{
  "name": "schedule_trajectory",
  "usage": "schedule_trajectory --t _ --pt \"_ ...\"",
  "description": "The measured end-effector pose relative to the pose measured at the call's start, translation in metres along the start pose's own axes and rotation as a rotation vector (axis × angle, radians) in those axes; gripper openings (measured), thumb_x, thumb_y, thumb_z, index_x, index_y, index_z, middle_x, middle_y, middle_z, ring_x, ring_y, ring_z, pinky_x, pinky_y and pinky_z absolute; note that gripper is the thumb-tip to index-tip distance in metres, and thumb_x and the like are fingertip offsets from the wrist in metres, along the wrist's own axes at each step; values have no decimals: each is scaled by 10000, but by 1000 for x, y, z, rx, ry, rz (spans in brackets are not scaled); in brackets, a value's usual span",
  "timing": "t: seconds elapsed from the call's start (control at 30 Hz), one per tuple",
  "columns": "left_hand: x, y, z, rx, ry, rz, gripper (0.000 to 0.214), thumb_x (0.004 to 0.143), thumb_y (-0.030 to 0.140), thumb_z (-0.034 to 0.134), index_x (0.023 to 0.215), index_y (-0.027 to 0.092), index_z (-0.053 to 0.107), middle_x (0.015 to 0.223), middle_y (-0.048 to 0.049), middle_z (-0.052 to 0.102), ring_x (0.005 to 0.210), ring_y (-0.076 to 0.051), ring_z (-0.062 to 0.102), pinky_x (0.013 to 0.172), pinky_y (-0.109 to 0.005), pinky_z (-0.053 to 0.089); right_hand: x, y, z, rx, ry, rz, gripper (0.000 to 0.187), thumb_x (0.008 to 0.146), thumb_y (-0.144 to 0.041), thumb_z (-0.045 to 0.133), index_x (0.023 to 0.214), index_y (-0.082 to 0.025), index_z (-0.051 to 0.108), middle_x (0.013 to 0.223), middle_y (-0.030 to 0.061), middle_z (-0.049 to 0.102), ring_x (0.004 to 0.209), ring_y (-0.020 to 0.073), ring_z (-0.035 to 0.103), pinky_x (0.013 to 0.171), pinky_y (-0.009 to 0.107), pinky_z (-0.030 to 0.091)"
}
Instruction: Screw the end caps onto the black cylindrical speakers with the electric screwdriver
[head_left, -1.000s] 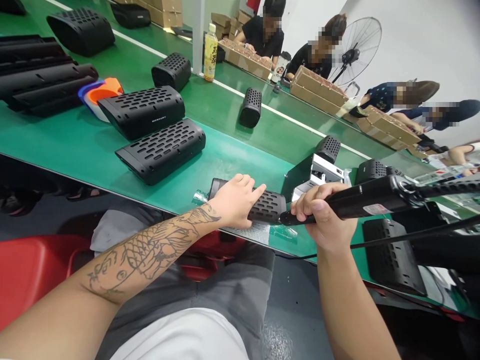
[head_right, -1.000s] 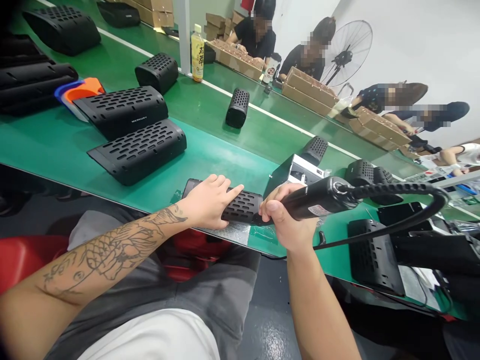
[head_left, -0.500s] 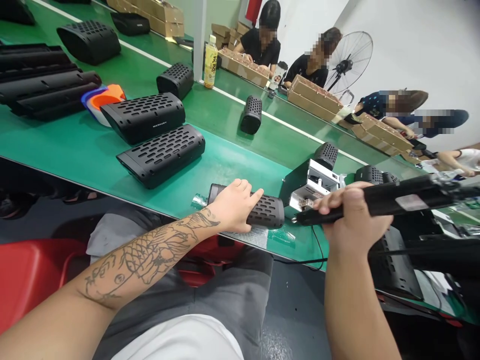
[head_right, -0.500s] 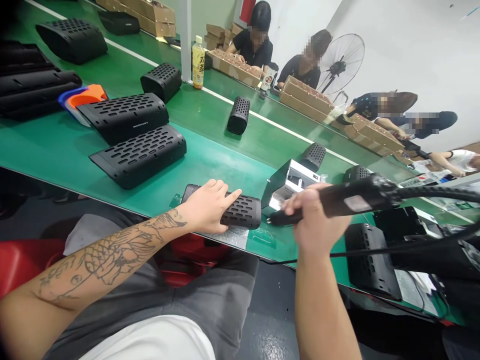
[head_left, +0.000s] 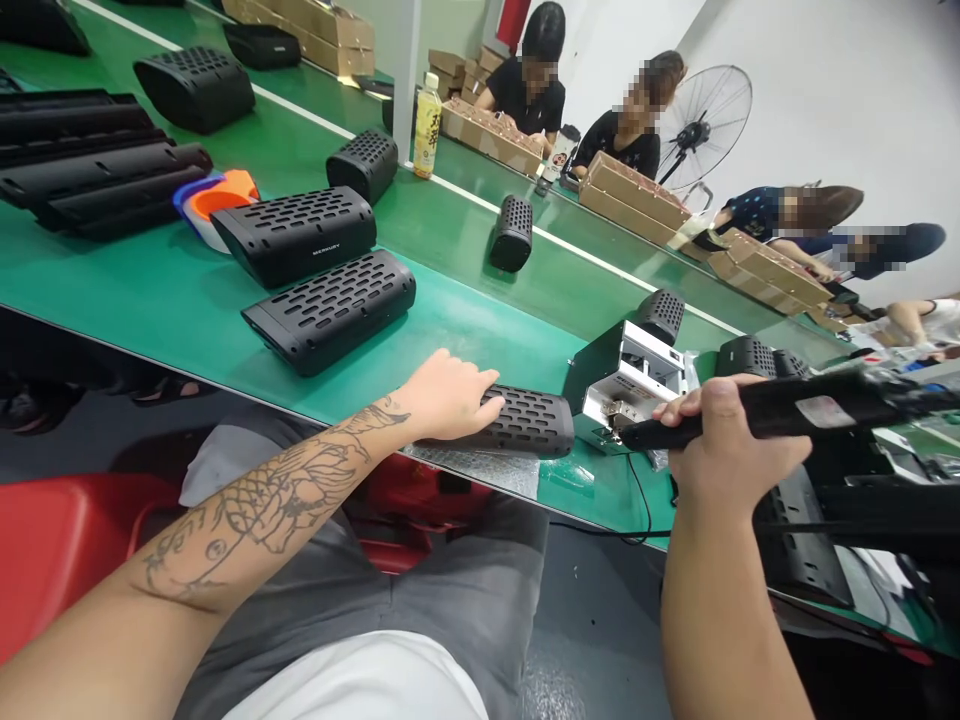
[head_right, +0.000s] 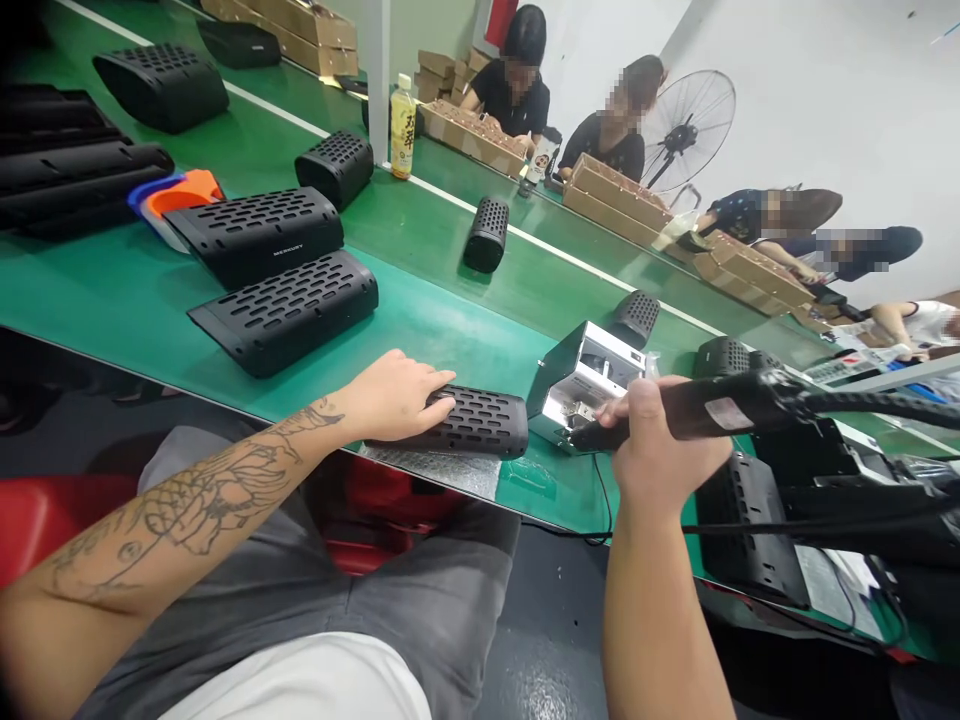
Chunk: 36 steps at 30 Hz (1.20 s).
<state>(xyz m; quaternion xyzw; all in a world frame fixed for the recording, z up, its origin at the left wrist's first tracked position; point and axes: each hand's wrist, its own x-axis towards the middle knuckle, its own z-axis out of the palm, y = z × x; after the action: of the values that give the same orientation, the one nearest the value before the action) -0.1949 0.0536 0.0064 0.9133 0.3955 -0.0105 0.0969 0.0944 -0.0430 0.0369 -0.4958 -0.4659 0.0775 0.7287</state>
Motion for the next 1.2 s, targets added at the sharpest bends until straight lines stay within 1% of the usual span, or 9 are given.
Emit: schedule_trajectory --t 0.07,0.17,0.27,0.37,0.6,0.8,1.0,1.1,1.2 --pt "0 2 2 -23 -24 -29 628 1227 505 394 1653 162 704 1426 -144 835 1287 -363 800 1059 -508 520 -12 -25 16 99 -80 -52 378 927 -412 943 831 -191 651 644 -19 581 503 170 577 534 366 587" --pt "-2 6 6 -28 2 -33 621 1222 515 410 1645 175 712 1411 -145 841 1267 -358 817 985 -480 546 -34 -54 45 304 -283 -19 349 973 -426 943 944 -212 669 656 -44 605 503 159 600 526 347 611" --pt "-4 6 7 -24 28 -29 636 1218 520 425 1680 172 690 1415 -157 840 1278 -364 817 986 -474 555 -53 -60 72 422 -406 3 286 1003 -379 937 1016 -217 702 688 -42 653 517 156 645 548 336 639" --pt "-6 7 6 -29 26 -24 625 1213 530 437 1643 170 713 1410 -166 839 1262 -376 819 973 -477 566 -64 -51 88 401 -431 2 272 1014 -341 937 1040 -200 705 728 -33 677 560 148 679 594 336 656" --pt "-4 6 2 -74 -9 -19 641 1210 553 394 1591 180 748 1420 -181 829 1293 -394 810 1014 -503 602 -65 -36 92 372 -493 41 278 1046 -290 894 1009 -190 638 720 -52 660 560 121 664 598 306 649" --pt "-2 3 2 -107 -19 -16 648 1202 564 395 1599 202 758 1446 -177 822 1302 -399 805 1033 -511 611 -57 -34 94 392 -647 119 320 1012 -309 919 937 -186 633 695 -40 635 547 123 644 585 291 623" --pt "-1 2 1 -111 -34 -16 654 1200 560 392 1611 205 756 1440 -182 821 1289 -403 804 1021 -509 609 -55 -31 90 432 -800 67 269 1050 -230 864 882 -183 660 708 -30 648 594 106 656 648 277 622" --pt "-1 3 0 -103 -40 -21 652 1202 569 391 1608 214 758 1434 -180 823 1283 -401 806 1022 -501 605 -57 -27 87 436 -818 69 262 1057 -224 860 895 -188 657 718 -37 642 612 100 651 663 274 617" --pt "-2 4 -1 -93 -37 -24 646 1203 570 395 1608 219 754 1432 -178 825 1291 -403 803 1018 -494 599 -60 -28 85 357 -779 91 259 1053 -266 880 926 -189 669 738 -32 653 637 115 672 659 283 614"
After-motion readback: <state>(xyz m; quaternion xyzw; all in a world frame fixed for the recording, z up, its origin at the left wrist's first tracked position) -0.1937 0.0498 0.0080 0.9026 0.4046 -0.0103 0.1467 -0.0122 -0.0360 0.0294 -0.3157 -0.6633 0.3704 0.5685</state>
